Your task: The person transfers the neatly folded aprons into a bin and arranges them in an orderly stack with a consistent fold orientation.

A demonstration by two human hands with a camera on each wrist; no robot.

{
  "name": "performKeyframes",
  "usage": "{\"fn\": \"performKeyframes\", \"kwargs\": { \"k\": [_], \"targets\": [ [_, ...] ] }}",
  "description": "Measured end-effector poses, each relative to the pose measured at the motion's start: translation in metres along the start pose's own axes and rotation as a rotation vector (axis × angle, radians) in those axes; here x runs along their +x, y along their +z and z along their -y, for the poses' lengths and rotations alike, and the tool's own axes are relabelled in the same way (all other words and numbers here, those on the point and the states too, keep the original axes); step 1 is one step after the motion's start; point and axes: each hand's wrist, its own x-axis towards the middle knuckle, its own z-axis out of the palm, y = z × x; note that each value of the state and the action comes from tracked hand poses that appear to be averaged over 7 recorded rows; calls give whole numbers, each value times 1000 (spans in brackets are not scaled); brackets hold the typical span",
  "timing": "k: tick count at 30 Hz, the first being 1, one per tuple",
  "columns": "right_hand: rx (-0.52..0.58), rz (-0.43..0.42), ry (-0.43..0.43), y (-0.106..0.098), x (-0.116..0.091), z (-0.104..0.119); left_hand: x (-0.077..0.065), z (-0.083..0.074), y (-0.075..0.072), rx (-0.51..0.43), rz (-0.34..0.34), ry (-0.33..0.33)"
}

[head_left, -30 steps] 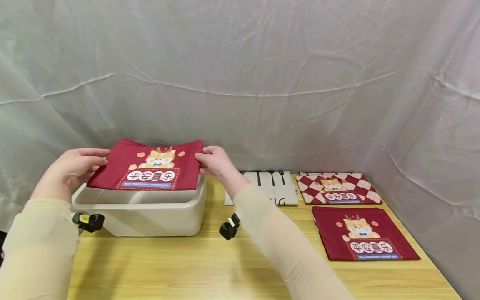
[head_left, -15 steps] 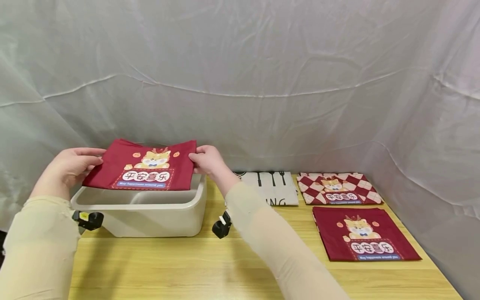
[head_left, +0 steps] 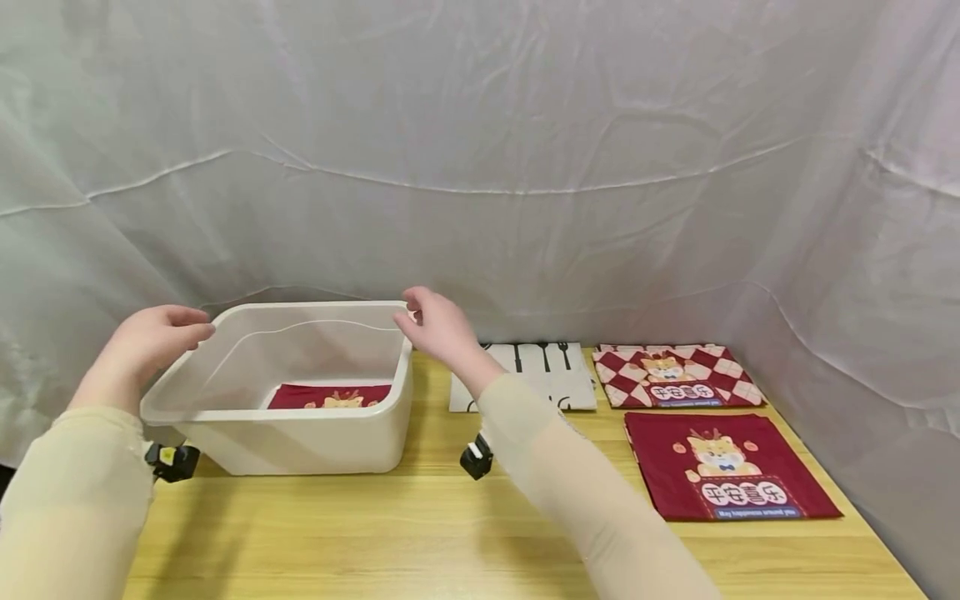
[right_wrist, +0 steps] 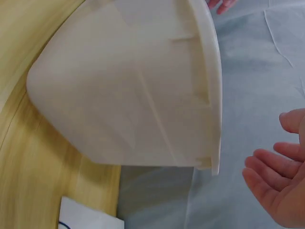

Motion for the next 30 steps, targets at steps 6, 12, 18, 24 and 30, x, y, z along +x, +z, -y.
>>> {"fn": "performKeyframes", "kwargs": {
  "k": [6,12,18,24,30],
  "targets": [
    [-143,-9,-130,-6,-13,-9,-7,-17,5,82,-81,64],
    [-203,-33,-222,-8,-24,-16,-13,-25,16,85,-148,97],
    [-235,-55,-272,-11,-35,-22,-16,-32,30,99,-206,124],
    [-276,-70,-286,-14,-44,-28,-20,-44,44,134,-284,170],
    [-313,-97,-322,-20,-54,-30,-25,-56,59,152,-392,266]
  ]
}}
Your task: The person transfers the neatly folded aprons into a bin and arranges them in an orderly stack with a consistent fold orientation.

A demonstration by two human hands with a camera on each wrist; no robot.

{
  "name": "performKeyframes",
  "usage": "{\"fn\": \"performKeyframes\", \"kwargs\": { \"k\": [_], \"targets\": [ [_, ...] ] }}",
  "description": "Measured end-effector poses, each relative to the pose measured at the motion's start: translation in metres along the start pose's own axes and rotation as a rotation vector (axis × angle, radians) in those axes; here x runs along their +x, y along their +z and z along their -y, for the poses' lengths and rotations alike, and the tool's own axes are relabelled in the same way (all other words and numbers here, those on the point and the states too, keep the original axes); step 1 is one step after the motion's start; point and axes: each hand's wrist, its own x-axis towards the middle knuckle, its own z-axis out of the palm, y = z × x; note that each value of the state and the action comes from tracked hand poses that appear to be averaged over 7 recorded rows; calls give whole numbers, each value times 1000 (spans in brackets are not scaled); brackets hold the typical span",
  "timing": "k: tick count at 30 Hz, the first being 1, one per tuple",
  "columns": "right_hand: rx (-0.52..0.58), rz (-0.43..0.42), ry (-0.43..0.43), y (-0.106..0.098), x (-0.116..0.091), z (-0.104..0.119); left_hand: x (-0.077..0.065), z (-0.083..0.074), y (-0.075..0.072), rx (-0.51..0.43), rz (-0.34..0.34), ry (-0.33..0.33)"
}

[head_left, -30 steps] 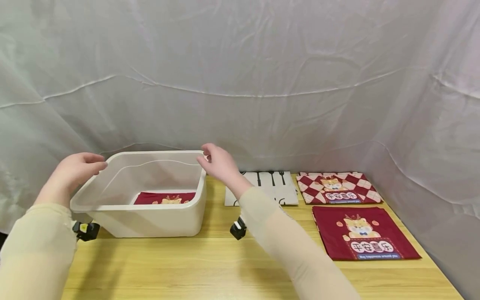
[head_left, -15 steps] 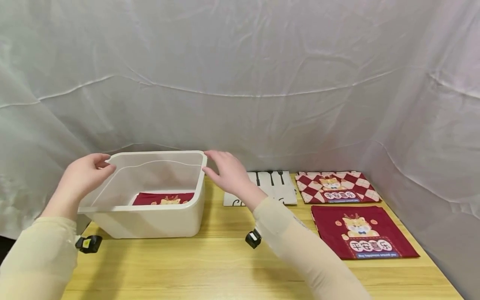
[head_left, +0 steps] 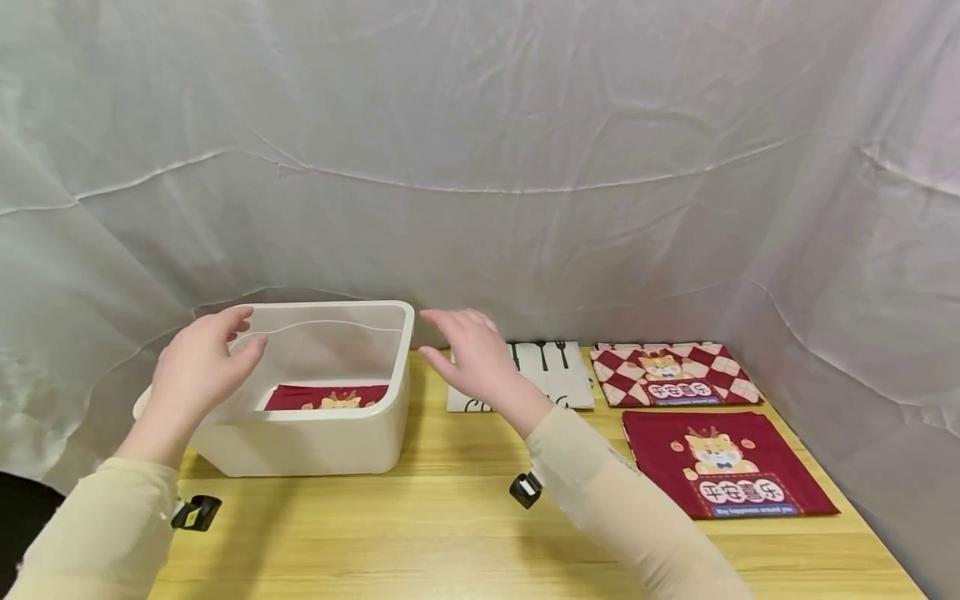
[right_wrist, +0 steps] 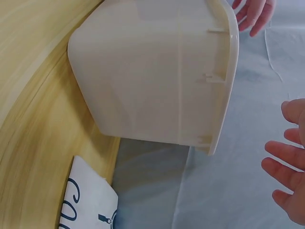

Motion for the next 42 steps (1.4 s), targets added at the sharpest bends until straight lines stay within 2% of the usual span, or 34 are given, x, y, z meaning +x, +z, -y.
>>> {"fn": "performKeyframes", "kwargs": {
  "k": [7,16,21,24,33,42],
  "targets": [
    [0,-55,-48,-6,-11,-1,-9,-22,8,-8,-121,120],
    [0,-134,-95,-8,-25,-6,-21,-56,23,13,-222,170],
    [2,-181,-117,-10,-33,-10,-25,-68,35,2,-318,263],
    [5,-204,-120,-10,-37,-13,-28,-74,42,4,-352,313],
    [22,-252,-118,-8,-51,-24,-30,-99,63,-20,-397,432],
    [19,-246,-65,-8,-70,-44,-37,-123,81,-42,-368,481]
  ]
}}
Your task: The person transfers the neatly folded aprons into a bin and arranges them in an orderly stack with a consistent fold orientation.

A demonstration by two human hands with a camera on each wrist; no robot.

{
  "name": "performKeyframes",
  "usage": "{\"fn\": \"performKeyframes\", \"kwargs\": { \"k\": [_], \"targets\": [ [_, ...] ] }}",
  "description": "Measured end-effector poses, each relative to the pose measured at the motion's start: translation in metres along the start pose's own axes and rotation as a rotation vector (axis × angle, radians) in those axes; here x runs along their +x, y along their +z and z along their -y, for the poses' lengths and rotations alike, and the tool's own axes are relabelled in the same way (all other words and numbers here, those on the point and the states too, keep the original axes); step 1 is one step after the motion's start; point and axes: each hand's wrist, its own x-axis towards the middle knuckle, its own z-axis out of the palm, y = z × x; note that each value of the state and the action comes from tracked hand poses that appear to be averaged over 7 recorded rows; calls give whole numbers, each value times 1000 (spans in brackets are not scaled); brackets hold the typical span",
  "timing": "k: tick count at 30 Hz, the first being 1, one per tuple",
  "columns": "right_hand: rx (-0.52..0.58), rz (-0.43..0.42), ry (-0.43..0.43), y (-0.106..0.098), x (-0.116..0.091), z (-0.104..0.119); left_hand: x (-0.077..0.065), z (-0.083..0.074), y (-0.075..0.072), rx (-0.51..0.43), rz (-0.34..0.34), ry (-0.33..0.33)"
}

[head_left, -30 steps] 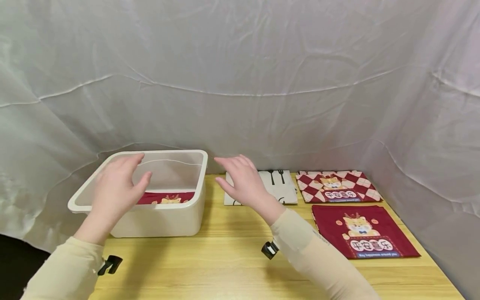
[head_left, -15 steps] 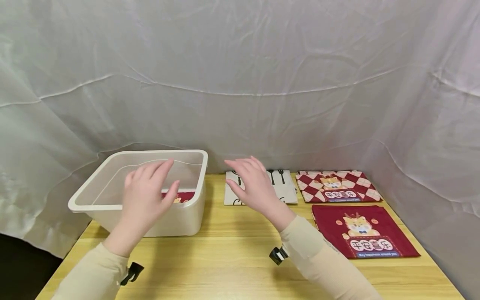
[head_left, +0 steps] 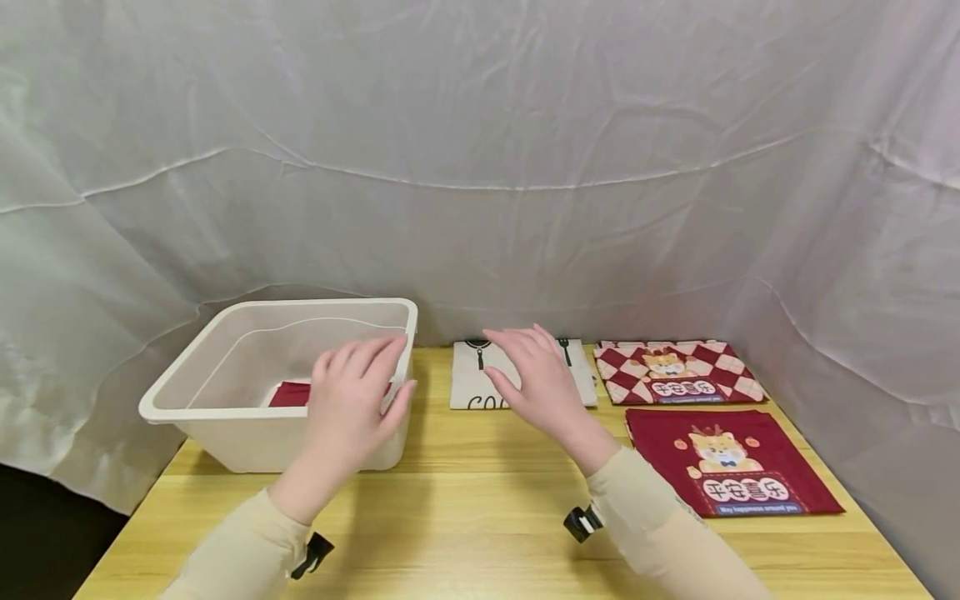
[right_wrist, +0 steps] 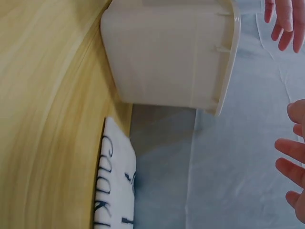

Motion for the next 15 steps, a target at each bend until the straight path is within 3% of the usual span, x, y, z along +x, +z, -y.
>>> {"fn": "performKeyframes", "kwargs": {
  "k": [7,15],
  "targets": [
    [-32,-23,33,-9,-18,-16,-4,-18,17,-31,45,39],
    [-65,8,129,-24,-43,-35,-9,-36,37,-78,3,102]
  ]
}}
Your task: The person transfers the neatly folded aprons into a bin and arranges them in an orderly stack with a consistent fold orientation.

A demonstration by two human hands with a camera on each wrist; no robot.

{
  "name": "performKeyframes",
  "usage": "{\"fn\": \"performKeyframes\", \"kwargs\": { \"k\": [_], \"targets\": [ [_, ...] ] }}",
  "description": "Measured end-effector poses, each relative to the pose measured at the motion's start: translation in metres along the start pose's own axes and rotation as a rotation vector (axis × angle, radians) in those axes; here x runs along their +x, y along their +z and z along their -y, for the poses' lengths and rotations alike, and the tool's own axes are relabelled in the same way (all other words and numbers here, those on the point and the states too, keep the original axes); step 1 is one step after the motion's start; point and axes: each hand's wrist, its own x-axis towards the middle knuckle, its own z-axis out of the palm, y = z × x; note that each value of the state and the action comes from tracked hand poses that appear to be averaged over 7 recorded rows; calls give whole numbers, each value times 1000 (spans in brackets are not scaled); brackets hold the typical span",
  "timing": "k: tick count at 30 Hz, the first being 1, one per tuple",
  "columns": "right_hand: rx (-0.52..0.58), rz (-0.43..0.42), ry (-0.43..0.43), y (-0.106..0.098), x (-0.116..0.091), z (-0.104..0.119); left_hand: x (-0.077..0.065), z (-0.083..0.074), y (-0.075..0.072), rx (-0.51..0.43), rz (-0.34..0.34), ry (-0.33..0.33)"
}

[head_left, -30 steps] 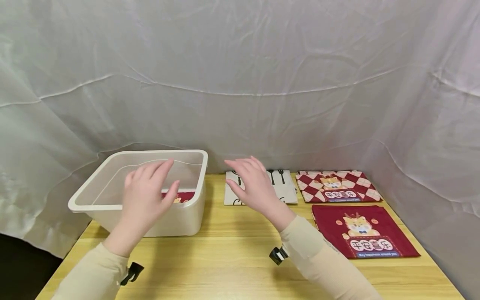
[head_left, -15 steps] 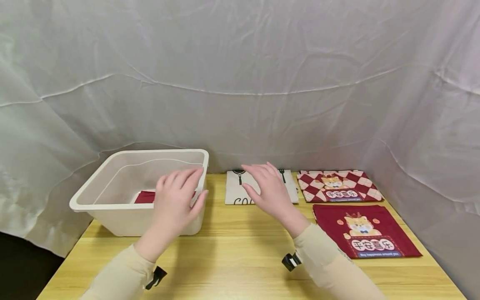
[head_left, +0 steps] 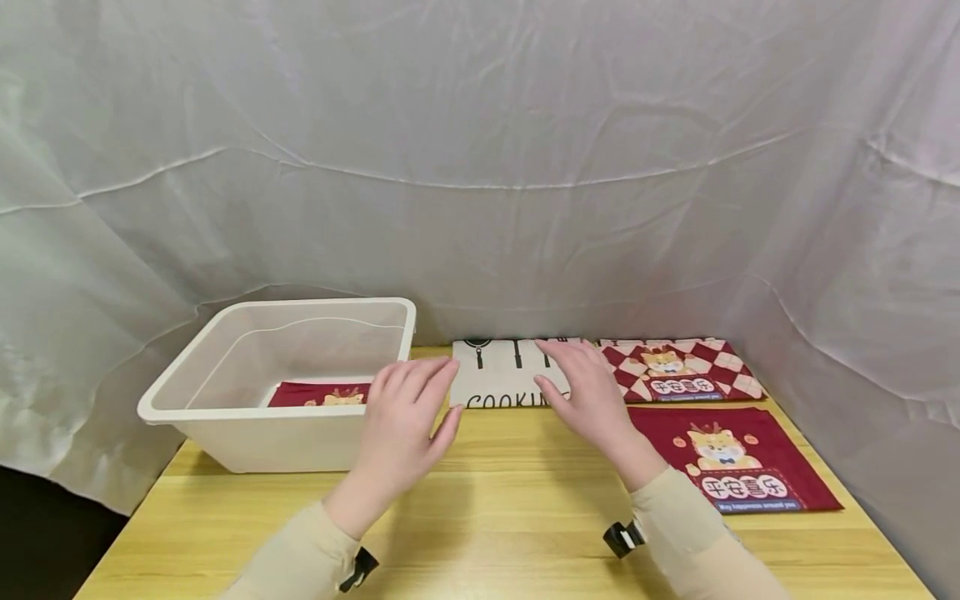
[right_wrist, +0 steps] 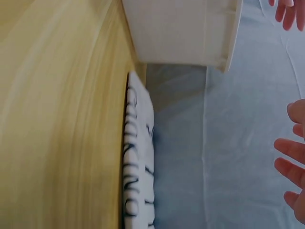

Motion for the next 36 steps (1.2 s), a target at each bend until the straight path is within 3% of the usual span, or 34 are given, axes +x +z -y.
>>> {"fn": "performKeyframes", "kwargs": {
  "k": [6,10,21,29,36],
  "targets": [
    [-21,-7,36,-9,-18,-19,-7,-7,18,-27,-30,29],
    [-34,12,77,-17,-32,-31,-14,-12,29,-32,4,9],
    [-116,131,167,-42,-66,-71,-25,-20,45,-210,185,-237],
    [-170,287,270,-61,-91,-94,-31,-17,50,-285,221,-368],
    [-178,403,338,-69,-110,-112,-33,-16,51,-450,257,-500]
  ]
}}
